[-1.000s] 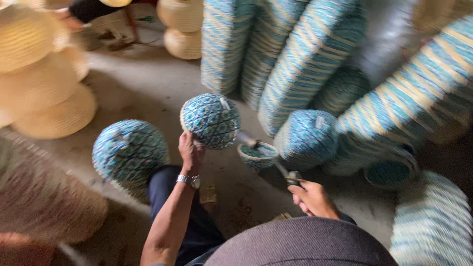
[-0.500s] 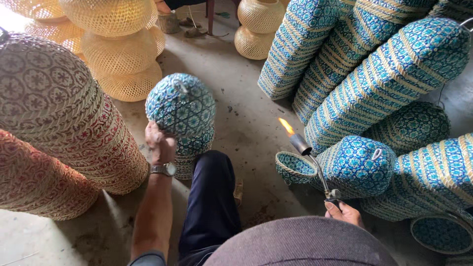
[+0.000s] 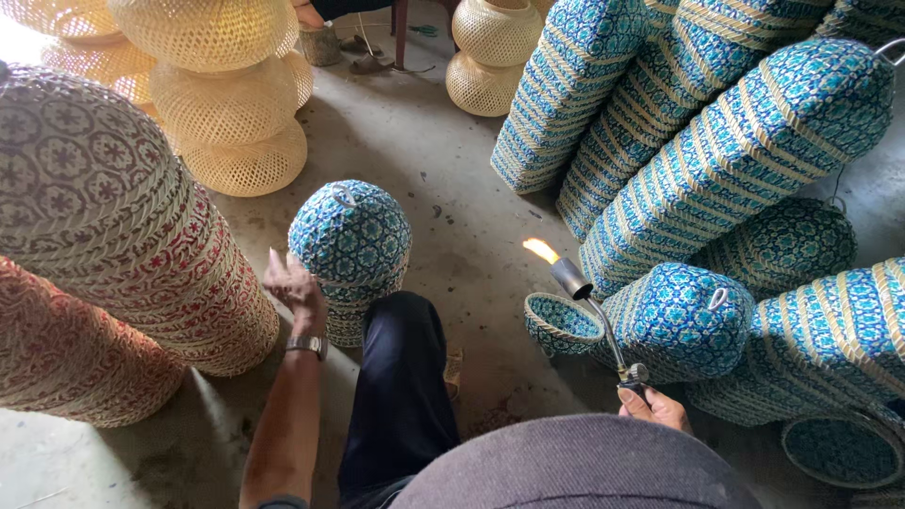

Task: The person sits on the floor of a lantern workshop and uses a gas blowtorch to singe the woven bamboo surface of decorative lampshades, rotating each shade to burn all sides, then sets the finished shade aside and picks up the next one.

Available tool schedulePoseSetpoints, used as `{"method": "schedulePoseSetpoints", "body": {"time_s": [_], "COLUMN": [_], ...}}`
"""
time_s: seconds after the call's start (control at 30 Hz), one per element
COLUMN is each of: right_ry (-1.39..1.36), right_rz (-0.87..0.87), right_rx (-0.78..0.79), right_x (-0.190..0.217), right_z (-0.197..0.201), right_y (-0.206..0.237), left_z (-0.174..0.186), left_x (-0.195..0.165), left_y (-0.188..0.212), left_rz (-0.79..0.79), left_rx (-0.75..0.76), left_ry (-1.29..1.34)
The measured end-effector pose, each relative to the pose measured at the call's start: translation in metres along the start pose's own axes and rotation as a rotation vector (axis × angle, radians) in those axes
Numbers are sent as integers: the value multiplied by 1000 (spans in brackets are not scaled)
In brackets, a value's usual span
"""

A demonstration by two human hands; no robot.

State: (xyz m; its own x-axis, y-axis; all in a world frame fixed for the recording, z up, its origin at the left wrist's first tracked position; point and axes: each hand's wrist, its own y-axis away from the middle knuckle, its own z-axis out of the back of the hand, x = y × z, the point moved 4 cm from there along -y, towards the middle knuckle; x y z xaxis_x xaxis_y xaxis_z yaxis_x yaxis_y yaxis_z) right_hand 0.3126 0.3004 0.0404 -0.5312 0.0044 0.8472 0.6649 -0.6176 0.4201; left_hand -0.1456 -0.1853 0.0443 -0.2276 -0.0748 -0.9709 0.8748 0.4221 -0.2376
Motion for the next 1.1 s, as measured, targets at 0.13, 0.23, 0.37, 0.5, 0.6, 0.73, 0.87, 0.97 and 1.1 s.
{"method": "schedulePoseSetpoints", "body": {"time_s": [0.13, 0.23, 0.37, 0.5, 0.6, 0.73, 0.87, 0.97, 1.1], "right_ry": [-25, 198, 168, 184, 193, 92, 97, 125, 78], "right_rz": [24, 25, 11, 43, 41, 58, 105, 64, -4], "right_rx": [74, 13, 8, -21, -54, -68, -40, -32, -54], "right_x": [5, 9, 14, 17, 16, 17, 31, 49, 70], "right_z": [-4, -4, -11, -14, -15, -18, -24, -27, -38], "right_y": [4, 7, 14, 27, 35, 38, 41, 49, 53], "left_z": [-11, -37, -71, -90, -86, -63, -45, -46, -48], "left_x": [-47, -66, -67, -60, -58, -53, -48, -51, -59], "left_y": [-4, -25, -51, -53, -46, -37, -28, -20, -32], "left_rz": [-475, -426, -375, -517, -601, -699, -635, -686, -624], "left_rx": [180, 332, 459, 436, 413, 406, 475, 515, 624], "left_ry": [-293, -321, -532, -554, -514, -465, -591, -726, -755]}}
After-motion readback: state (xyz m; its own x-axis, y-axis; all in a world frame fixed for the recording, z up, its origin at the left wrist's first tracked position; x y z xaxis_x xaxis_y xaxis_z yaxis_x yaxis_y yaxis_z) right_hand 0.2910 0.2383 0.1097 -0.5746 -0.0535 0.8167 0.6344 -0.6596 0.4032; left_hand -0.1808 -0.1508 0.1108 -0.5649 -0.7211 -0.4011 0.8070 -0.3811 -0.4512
